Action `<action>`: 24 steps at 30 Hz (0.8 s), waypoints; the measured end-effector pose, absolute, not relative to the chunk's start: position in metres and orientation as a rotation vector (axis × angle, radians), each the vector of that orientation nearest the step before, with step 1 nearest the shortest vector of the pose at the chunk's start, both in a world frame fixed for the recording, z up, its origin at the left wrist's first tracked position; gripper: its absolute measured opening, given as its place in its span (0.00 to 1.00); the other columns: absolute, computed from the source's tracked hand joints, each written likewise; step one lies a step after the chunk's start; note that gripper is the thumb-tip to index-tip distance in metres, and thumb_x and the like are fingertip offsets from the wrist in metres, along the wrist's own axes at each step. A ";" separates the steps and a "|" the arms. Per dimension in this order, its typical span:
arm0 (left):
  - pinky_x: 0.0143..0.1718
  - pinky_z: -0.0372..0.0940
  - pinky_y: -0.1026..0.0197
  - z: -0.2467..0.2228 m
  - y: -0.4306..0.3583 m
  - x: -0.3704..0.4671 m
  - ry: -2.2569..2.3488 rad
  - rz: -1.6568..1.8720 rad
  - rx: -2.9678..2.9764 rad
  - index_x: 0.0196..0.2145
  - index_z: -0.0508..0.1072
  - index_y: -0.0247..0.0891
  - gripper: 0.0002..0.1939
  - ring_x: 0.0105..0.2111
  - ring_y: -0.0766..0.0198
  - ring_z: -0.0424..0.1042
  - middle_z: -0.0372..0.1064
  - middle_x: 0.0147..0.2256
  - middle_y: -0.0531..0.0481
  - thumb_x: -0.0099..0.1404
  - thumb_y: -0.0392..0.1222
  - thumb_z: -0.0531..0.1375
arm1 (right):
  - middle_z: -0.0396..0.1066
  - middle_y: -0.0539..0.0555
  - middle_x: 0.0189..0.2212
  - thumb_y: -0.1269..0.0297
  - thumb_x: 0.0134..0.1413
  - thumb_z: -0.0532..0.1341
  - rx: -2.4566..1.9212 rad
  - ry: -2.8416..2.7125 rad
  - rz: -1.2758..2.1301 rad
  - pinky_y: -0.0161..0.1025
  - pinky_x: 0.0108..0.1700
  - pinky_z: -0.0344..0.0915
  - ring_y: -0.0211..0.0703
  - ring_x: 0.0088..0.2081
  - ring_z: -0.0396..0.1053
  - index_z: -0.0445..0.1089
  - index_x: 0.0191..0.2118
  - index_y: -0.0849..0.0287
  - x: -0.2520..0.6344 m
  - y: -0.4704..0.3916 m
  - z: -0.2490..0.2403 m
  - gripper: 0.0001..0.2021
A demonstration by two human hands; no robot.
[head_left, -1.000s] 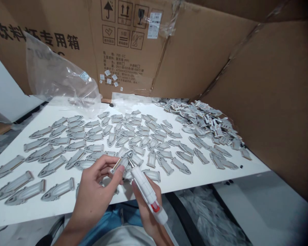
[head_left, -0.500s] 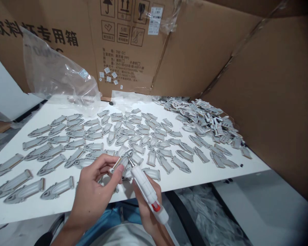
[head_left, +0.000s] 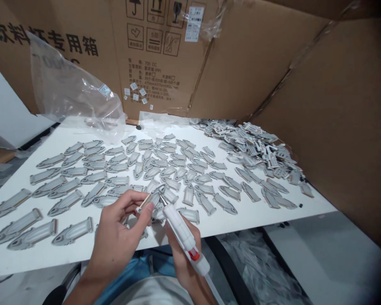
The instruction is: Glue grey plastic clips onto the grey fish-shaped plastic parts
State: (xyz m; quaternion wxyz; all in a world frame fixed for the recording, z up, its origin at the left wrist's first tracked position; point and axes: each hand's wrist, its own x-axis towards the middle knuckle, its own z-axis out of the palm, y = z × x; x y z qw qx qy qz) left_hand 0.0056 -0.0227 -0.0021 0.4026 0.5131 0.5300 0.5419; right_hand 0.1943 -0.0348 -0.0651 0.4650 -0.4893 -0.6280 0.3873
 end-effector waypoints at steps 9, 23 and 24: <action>0.40 0.75 0.66 -0.005 -0.021 0.008 1.377 1.417 1.336 0.44 0.81 0.43 0.08 0.33 0.67 0.79 0.80 0.36 0.56 0.77 0.49 0.68 | 0.71 0.51 0.30 0.48 0.77 0.59 -1.265 -1.541 0.978 0.35 0.36 0.60 0.36 0.32 0.66 0.71 0.35 0.58 0.194 -0.034 -0.055 0.21; 0.42 0.72 0.63 -0.008 -0.021 0.009 1.448 1.480 1.466 0.45 0.81 0.45 0.05 0.35 0.66 0.80 0.80 0.38 0.57 0.79 0.46 0.66 | 0.76 0.53 0.34 0.49 0.79 0.58 -1.319 -1.602 0.949 0.37 0.39 0.63 0.39 0.34 0.70 0.78 0.40 0.57 0.197 -0.034 -0.057 0.20; 0.42 0.72 0.64 -0.008 -0.021 0.008 1.450 1.480 1.479 0.45 0.81 0.45 0.05 0.35 0.66 0.80 0.80 0.39 0.57 0.79 0.46 0.66 | 0.75 0.53 0.33 0.48 0.79 0.58 -1.330 -1.604 0.963 0.37 0.39 0.63 0.39 0.33 0.69 0.77 0.39 0.57 0.198 -0.034 -0.056 0.20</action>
